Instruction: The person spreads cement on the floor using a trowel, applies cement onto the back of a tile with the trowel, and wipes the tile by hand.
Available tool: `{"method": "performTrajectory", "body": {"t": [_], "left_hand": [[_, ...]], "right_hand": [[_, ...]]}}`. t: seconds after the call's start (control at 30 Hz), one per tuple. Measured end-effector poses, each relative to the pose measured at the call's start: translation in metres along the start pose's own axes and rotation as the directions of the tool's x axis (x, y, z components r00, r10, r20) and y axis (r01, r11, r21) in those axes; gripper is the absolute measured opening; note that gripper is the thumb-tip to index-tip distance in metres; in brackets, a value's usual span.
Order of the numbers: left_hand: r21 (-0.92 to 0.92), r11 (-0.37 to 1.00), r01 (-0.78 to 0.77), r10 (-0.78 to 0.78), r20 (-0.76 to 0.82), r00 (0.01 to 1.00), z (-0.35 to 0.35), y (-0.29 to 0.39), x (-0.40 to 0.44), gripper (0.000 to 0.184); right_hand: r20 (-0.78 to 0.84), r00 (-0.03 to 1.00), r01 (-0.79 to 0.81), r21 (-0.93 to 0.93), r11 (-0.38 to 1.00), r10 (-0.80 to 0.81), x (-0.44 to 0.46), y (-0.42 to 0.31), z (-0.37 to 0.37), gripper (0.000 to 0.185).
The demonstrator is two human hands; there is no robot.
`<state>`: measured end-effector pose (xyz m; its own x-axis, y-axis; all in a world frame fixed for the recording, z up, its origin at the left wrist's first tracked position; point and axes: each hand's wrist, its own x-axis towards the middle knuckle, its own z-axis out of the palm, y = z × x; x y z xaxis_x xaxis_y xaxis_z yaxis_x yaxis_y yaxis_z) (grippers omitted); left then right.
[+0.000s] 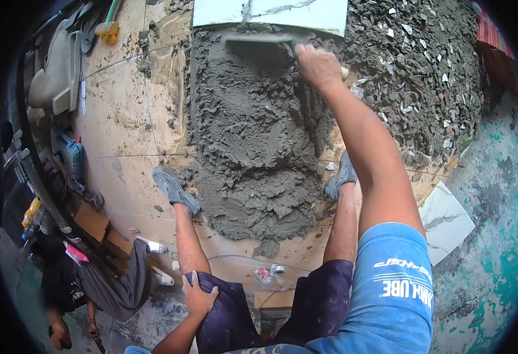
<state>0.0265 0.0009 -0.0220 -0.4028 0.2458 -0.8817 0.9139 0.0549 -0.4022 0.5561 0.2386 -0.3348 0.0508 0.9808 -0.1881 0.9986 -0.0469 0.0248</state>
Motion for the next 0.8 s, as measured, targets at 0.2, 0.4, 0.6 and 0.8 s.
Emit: {"method": "performTrajectory", "body": {"t": [0.2, 0.4, 0.6, 0.8], "left_hand": [[-0.03, 0.999, -0.015, 0.015, -0.015, 1.0, 0.001, -0.009, 0.0, 0.098], [-0.037, 0.999, -0.001, 0.001, -0.006, 1.0, -0.001, -0.008, 0.0, 0.097], [-0.021, 1.0, -0.005, 0.005, -0.014, 1.0, -0.002, -0.008, 0.0, 0.096], [-0.038, 0.999, -0.017, 0.015, -0.031, 0.999, 0.003, -0.016, 0.002, 0.098]], "right_hand": [[0.143, 0.966, 0.214, 0.027, 0.976, -0.216, -0.119, -0.007, 0.006, 0.01], [0.106, 0.989, 0.087, 0.171, 0.981, -0.106, -0.085, -0.007, -0.016, 0.015], [0.291, 0.917, 0.246, 0.125, 0.961, -0.273, -0.066, -0.032, 0.002, 0.014], [0.42, 0.779, 0.446, 0.149, 0.883, -0.464, -0.155, -0.002, -0.015, 0.016]]}}
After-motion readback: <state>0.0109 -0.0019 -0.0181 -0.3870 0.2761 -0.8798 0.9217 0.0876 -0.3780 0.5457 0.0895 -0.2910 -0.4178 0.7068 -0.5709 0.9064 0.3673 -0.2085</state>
